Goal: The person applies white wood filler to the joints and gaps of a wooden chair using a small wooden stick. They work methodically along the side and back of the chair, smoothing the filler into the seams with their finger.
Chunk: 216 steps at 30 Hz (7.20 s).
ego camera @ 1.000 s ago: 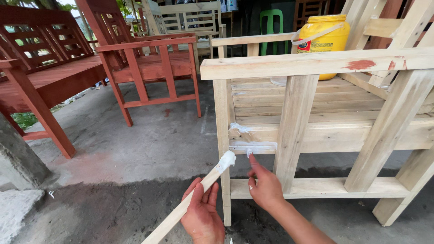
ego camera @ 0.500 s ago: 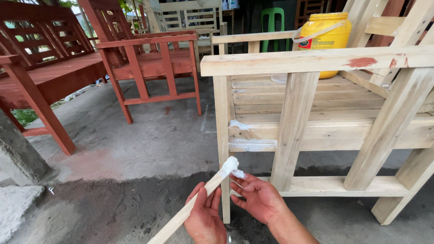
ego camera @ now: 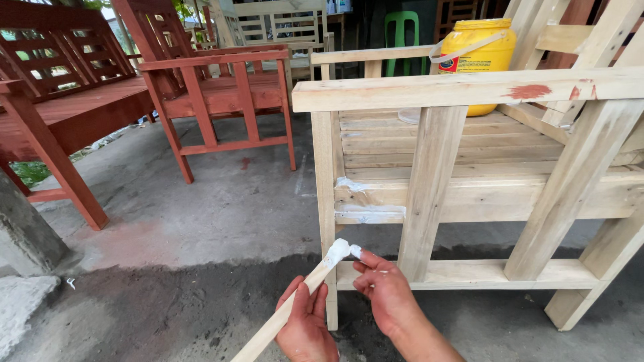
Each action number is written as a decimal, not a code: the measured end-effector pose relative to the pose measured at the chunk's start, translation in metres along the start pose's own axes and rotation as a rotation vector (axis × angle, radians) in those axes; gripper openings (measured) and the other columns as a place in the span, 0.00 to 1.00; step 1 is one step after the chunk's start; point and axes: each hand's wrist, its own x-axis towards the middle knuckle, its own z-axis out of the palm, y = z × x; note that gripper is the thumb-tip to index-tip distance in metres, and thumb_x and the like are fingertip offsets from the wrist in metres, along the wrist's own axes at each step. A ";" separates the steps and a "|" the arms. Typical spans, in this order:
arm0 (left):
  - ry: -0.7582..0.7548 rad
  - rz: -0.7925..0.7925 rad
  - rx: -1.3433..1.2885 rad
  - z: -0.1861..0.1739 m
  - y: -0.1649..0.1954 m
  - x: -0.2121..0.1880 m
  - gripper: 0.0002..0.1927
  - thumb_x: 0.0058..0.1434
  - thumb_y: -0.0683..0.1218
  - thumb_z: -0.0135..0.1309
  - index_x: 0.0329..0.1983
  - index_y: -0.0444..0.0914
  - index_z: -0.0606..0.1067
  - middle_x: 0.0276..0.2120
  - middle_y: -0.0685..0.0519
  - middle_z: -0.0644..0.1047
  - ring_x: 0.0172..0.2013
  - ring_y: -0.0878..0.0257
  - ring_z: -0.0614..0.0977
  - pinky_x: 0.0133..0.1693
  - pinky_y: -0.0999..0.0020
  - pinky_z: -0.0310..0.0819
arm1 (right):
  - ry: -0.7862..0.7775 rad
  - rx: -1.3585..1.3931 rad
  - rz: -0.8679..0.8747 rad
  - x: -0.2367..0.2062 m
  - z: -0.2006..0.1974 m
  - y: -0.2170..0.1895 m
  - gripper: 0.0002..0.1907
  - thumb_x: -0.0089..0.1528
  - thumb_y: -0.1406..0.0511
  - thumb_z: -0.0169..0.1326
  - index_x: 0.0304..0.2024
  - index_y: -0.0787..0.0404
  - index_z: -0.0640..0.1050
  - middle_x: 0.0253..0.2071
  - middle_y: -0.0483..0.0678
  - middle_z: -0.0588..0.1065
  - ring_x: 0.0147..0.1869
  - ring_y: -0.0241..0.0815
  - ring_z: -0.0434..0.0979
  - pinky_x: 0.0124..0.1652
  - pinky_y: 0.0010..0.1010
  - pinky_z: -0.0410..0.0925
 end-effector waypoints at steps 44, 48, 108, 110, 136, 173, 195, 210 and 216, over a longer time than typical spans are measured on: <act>0.211 -0.088 0.079 -0.044 0.009 0.038 0.16 0.63 0.37 0.48 0.51 0.22 0.72 0.43 0.33 0.78 0.40 0.39 0.85 0.43 0.49 0.86 | -0.022 -1.413 -0.414 0.066 -0.003 0.031 0.28 0.54 0.77 0.45 0.52 0.51 0.82 0.60 0.41 0.73 0.67 0.53 0.66 0.66 0.39 0.60; 0.212 -0.069 0.066 -0.048 0.012 0.043 0.16 0.63 0.38 0.49 0.51 0.23 0.72 0.42 0.34 0.78 0.40 0.40 0.85 0.42 0.50 0.85 | 0.017 -1.522 -0.327 0.066 0.004 0.034 0.28 0.55 0.75 0.46 0.54 0.46 0.81 0.63 0.33 0.70 0.69 0.46 0.63 0.69 0.40 0.54; 0.110 -0.065 -0.019 -0.040 0.023 0.041 0.14 0.64 0.39 0.49 0.51 0.26 0.72 0.41 0.37 0.79 0.41 0.44 0.85 0.43 0.52 0.85 | -0.210 -2.163 -0.375 0.045 -0.001 0.027 0.30 0.61 0.70 0.45 0.64 0.38 0.72 0.69 0.55 0.62 0.70 0.55 0.63 0.64 0.57 0.54; 0.115 -0.074 -0.015 -0.038 0.022 0.042 0.14 0.64 0.38 0.49 0.51 0.26 0.72 0.42 0.37 0.79 0.41 0.44 0.85 0.43 0.52 0.85 | -0.219 -2.192 -0.364 0.049 0.002 0.022 0.29 0.62 0.69 0.45 0.65 0.38 0.71 0.68 0.54 0.63 0.69 0.54 0.65 0.64 0.56 0.56; 0.117 -0.100 -0.031 -0.026 0.016 0.030 0.14 0.64 0.38 0.50 0.50 0.25 0.72 0.41 0.37 0.79 0.41 0.45 0.85 0.43 0.53 0.86 | -0.265 -2.215 -0.522 0.021 -0.004 0.044 0.28 0.57 0.70 0.52 0.62 0.54 0.71 0.60 0.51 0.66 0.61 0.52 0.67 0.52 0.46 0.66; 0.079 -0.051 -0.011 -0.051 0.010 0.016 0.12 0.61 0.37 0.52 0.48 0.30 0.74 0.40 0.42 0.80 0.38 0.49 0.85 0.40 0.57 0.85 | -0.140 -1.545 -0.467 -0.015 -0.027 0.081 0.28 0.52 0.73 0.55 0.50 0.40 0.84 0.45 0.40 0.73 0.54 0.40 0.74 0.54 0.41 0.60; 0.218 -0.050 0.112 -0.088 0.008 0.022 0.09 0.60 0.37 0.53 0.44 0.32 0.76 0.37 0.44 0.81 0.31 0.53 0.84 0.32 0.64 0.82 | -0.323 -1.947 -0.021 -0.031 -0.043 0.131 0.33 0.55 0.71 0.55 0.60 0.34 0.77 0.63 0.40 0.64 0.68 0.45 0.62 0.65 0.44 0.54; 0.248 -0.077 0.138 -0.079 0.025 0.010 0.08 0.63 0.37 0.51 0.44 0.32 0.76 0.39 0.44 0.81 0.34 0.54 0.85 0.35 0.64 0.84 | -0.383 -2.056 0.253 -0.024 -0.030 0.139 0.41 0.60 0.76 0.49 0.72 0.35 0.65 0.72 0.46 0.58 0.78 0.50 0.53 0.70 0.46 0.51; 0.240 -0.083 0.131 -0.079 0.024 0.011 0.08 0.62 0.37 0.52 0.44 0.33 0.76 0.40 0.44 0.81 0.33 0.54 0.85 0.35 0.64 0.84 | -0.356 -2.001 0.172 -0.034 -0.024 0.134 0.38 0.60 0.75 0.51 0.68 0.36 0.70 0.71 0.45 0.60 0.77 0.48 0.55 0.70 0.45 0.51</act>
